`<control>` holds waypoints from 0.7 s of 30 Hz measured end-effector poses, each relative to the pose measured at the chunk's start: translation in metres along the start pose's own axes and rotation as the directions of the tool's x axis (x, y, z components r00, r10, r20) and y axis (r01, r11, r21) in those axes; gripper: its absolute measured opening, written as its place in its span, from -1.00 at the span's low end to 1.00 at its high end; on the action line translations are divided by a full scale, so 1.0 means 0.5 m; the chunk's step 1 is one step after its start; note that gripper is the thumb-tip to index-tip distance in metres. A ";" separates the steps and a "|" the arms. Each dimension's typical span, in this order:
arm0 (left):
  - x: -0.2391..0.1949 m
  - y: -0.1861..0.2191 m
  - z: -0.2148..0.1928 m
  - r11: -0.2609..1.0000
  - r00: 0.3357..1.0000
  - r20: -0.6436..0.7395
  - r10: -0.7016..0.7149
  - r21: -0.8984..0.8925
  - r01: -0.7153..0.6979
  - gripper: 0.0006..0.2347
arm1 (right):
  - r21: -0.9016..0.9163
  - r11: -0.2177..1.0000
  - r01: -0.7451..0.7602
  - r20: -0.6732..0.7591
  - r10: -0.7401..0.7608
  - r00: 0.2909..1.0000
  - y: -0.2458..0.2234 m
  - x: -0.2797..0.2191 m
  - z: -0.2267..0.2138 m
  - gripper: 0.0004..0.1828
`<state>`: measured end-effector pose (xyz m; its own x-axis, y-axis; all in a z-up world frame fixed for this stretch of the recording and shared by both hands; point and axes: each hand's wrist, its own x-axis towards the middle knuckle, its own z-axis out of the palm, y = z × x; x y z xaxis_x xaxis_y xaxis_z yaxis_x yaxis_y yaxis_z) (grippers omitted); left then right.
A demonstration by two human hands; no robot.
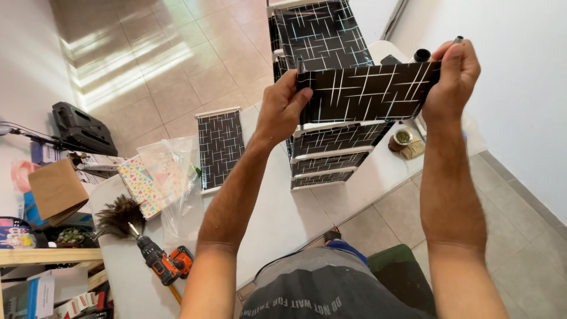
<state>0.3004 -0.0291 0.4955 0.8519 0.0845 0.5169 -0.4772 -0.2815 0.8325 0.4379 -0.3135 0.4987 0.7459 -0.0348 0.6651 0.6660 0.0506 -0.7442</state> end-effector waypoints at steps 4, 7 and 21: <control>0.006 0.018 -0.011 0.995 0.999 0.000 0.054 0.079 -0.054 -0.91 | 0.092 0.996 -0.002 0.036 -0.001 0.999 -0.009 0.002 0.018 -0.55; 0.001 0.009 -0.013 0.993 0.999 0.008 0.052 0.108 -0.053 -0.89 | 0.078 0.997 -0.018 0.012 0.017 1.000 -0.012 0.002 0.025 -0.53; 0.016 -0.073 -0.024 0.953 0.961 0.108 0.253 0.145 -0.267 -0.22 | 0.076 0.995 -0.066 0.080 0.060 0.995 -0.004 0.010 0.025 -0.57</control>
<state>0.3222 -0.0066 0.4717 0.7216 -0.0935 0.6860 -0.6509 -0.4290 0.6263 0.4402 -0.3011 0.5045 0.7814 0.0486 0.6222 0.6128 0.1288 -0.7797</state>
